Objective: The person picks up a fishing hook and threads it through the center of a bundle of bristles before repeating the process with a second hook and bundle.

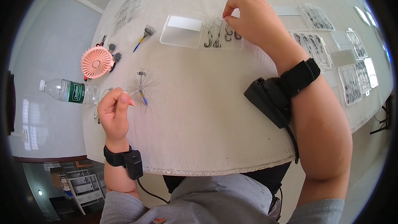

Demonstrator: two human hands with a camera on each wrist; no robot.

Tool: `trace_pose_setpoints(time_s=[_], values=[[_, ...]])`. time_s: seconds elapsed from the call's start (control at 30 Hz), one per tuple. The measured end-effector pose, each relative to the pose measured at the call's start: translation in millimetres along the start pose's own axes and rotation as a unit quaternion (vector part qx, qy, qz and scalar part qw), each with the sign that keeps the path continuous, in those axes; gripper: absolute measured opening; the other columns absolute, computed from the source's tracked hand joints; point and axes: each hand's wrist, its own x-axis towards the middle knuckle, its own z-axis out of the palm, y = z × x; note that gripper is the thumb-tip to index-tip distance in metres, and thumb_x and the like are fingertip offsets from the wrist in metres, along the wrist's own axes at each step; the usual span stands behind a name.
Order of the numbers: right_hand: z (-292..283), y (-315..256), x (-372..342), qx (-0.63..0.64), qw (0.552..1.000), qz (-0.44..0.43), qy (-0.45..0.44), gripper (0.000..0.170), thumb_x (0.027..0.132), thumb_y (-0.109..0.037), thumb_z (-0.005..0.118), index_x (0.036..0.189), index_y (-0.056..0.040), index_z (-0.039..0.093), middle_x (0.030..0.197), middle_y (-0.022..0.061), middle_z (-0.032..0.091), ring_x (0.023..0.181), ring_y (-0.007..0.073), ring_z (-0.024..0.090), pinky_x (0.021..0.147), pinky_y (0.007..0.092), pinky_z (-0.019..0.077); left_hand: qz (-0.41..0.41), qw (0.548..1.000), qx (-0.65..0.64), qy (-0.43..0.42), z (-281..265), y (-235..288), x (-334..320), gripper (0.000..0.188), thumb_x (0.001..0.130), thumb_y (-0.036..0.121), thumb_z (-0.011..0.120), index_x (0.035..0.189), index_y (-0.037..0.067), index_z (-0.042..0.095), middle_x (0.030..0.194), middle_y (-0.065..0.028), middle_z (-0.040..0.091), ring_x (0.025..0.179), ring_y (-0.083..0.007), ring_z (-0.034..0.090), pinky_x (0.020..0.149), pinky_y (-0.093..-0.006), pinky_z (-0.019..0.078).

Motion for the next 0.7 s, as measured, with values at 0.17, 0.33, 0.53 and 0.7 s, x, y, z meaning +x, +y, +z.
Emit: trace_pose_setpoints(time_s=[0.17,0.33,0.53,0.7], values=[[1.5,-2.8,0.4,0.025,0.999,0.009,0.029,0.007,0.081,-0.01,0.062,0.083,-0.0049,0.067,0.102,0.0052,0.057,0.092,0.0224,0.054,0.079,0.0337,0.0448,-0.002,1.0,0.002,-0.001,-0.1,-0.7,-0.4,0.025,0.093,0.014,0.053,0.074,-0.001,0.052,0.064,-0.0029,0.05,0.06,-0.0079,0.044,0.058,-0.0215,0.0361],[3.8,0.2,-1.3,0.02,1.0,-0.019,0.001,0.011,0.078,-0.011,0.06,0.084,-0.0046,0.067,0.104,0.0075,0.058,0.101,0.0276,0.054,0.083,0.0365,0.0465,-0.004,1.0,0.003,-0.005,-0.2,-1.3,-0.8,0.025,0.093,0.014,0.053,0.073,-0.001,0.052,0.064,-0.0027,0.05,0.06,-0.0079,0.044,0.058,-0.0215,0.0359],[2.4,0.6,0.0,0.028,0.999,-0.008,-0.023,0.007,0.08,-0.008,0.062,0.082,-0.0033,0.066,0.105,0.0059,0.056,0.097,0.0238,0.053,0.079,0.0335,0.0447,-0.004,1.0,0.0,-0.002,0.9,-0.6,-0.4,0.025,0.093,0.014,0.053,0.073,-0.001,0.053,0.064,-0.0026,0.05,0.06,-0.0078,0.044,0.057,-0.0217,0.0358],[3.4,3.1,1.2,0.052,0.999,-0.005,-0.001,0.005,0.081,-0.007,0.061,0.082,-0.0026,0.064,0.102,0.0038,0.055,0.089,0.0188,0.053,0.073,0.0294,0.0425,-0.011,1.0,0.001,-0.003,0.6,-1.3,-0.7,0.026,0.093,0.015,0.054,0.074,-0.001,0.053,0.064,-0.0024,0.05,0.06,-0.0077,0.044,0.057,-0.0216,0.0358]])
